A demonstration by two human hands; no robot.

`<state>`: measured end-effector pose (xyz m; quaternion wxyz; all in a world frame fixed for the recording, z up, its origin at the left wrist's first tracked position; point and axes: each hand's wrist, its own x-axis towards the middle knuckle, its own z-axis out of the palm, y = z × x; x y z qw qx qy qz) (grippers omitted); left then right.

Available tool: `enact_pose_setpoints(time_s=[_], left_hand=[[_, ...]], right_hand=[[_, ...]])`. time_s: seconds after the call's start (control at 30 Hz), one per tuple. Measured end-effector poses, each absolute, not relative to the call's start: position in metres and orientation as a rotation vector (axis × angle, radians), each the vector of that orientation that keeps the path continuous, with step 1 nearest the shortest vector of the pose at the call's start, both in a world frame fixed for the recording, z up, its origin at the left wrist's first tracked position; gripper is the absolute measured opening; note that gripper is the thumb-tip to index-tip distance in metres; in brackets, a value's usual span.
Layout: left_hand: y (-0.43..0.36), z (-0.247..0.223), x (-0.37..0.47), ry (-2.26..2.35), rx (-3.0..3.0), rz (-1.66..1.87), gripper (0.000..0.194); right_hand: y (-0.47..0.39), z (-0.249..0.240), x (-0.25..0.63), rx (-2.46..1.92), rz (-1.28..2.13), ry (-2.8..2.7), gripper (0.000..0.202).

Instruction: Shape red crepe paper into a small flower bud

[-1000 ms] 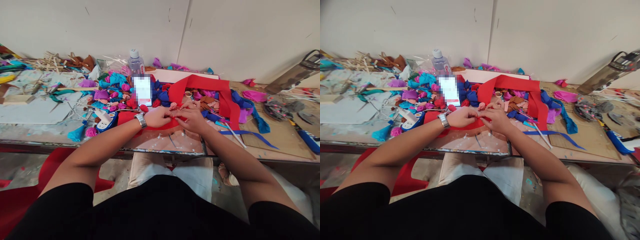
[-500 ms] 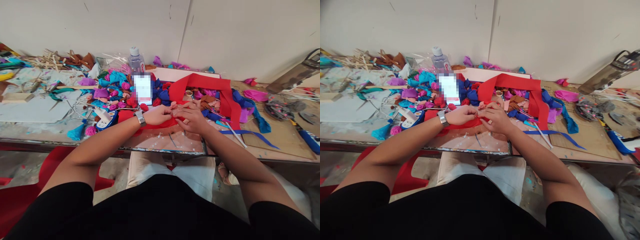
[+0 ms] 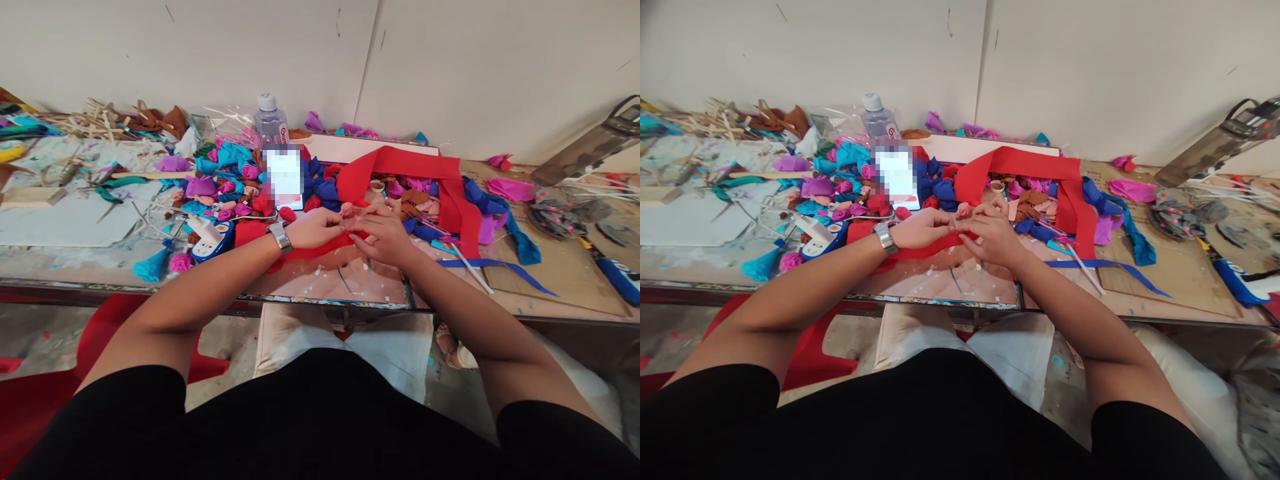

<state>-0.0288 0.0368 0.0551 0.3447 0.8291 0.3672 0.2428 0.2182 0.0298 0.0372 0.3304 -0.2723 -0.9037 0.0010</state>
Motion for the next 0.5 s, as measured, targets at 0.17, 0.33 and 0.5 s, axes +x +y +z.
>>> enact_pose_setpoints(time_s=[0.17,0.33,0.5], left_hand=[[0.0379,0.0526,-0.0292,0.96,2.153,0.615,0.03],[0.0393,0.049,-0.029,0.946,2.168,0.611,0.031],[0.0362,0.0494,-0.0284,0.967,2.196,0.648,0.034]], right_hand=[[0.0298,0.0356,0.2168,-0.72,-0.042,-2.332,0.013],[0.0295,0.0357,0.2155,-0.738,-0.081,-2.344,0.012],[0.029,0.0356,0.2146,-0.829,-0.019,-2.365,0.013]])
